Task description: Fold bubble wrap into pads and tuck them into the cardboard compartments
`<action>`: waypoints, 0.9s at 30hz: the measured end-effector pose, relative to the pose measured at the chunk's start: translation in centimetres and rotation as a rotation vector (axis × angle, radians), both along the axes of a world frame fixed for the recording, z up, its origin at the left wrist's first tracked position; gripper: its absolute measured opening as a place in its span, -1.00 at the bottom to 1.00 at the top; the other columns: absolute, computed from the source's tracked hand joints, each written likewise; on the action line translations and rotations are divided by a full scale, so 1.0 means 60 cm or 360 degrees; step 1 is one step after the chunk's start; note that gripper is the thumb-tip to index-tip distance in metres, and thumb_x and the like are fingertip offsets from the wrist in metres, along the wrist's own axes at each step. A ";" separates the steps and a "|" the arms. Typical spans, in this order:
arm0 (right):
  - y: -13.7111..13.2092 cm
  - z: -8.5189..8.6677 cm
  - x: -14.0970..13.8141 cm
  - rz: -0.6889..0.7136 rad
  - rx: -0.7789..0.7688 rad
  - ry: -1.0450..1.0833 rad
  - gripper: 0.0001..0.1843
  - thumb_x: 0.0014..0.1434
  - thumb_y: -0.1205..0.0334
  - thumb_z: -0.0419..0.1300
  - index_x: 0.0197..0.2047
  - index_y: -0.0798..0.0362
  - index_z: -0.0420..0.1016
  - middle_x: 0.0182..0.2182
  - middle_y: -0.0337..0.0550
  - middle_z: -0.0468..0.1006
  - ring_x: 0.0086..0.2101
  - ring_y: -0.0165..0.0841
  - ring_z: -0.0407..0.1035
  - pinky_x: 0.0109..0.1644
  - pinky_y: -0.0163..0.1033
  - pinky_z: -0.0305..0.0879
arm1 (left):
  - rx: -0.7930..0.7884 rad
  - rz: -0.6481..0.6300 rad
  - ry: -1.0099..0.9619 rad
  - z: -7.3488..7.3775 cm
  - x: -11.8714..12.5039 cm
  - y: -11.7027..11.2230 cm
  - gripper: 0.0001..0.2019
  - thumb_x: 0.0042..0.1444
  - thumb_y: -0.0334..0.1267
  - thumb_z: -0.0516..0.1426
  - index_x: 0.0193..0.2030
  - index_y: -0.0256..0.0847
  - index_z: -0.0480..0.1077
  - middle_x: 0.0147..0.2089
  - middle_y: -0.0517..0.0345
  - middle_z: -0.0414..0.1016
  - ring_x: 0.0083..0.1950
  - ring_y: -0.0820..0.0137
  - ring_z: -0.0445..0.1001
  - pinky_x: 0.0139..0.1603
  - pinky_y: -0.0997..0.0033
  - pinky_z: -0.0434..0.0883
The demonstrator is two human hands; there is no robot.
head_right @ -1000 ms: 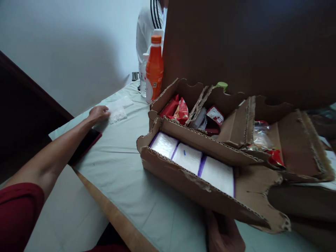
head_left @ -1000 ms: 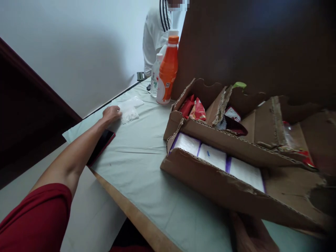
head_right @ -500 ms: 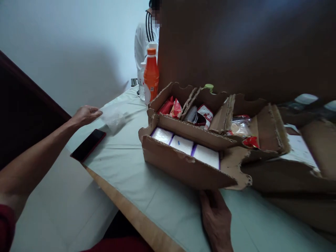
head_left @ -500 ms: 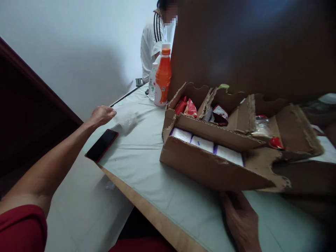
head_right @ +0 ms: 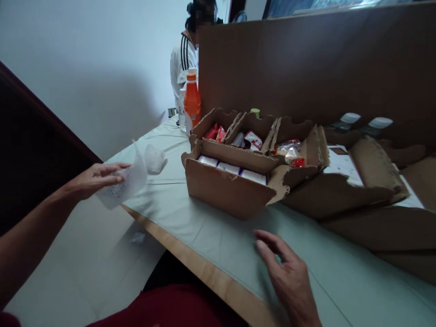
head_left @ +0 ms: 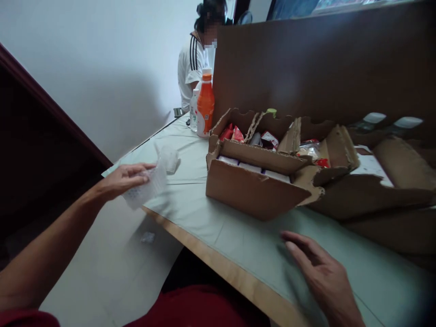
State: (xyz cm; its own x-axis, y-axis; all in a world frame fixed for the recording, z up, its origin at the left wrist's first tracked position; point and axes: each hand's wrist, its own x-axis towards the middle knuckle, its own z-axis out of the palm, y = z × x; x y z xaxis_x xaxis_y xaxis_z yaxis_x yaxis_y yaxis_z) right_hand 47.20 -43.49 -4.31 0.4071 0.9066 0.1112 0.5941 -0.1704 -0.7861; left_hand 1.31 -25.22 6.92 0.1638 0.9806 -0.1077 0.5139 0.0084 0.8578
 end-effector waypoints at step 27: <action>-0.039 -0.042 0.020 -0.0578 0.0053 0.0005 -0.26 0.13 -0.27 0.20 0.21 0.06 0.50 0.13 0.12 0.56 -0.03 -0.05 0.49 -0.22 -0.11 0.37 | 0.0568 -0.0169 0.0474 -0.167 0.177 0.017 -0.65 0.11 -0.11 0.19 0.01 -0.18 0.49 0.04 -0.14 0.57 0.11 0.01 0.48 0.24 -0.04 0.37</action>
State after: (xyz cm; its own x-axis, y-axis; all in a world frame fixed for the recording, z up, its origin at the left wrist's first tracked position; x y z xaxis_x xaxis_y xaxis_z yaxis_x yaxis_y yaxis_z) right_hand 48.39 -45.84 -6.84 0.7021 0.6988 0.1366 0.4973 -0.3440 -0.7965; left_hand 11.93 -24.17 -3.11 0.2781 0.9445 0.1751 0.7200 -0.3256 0.6128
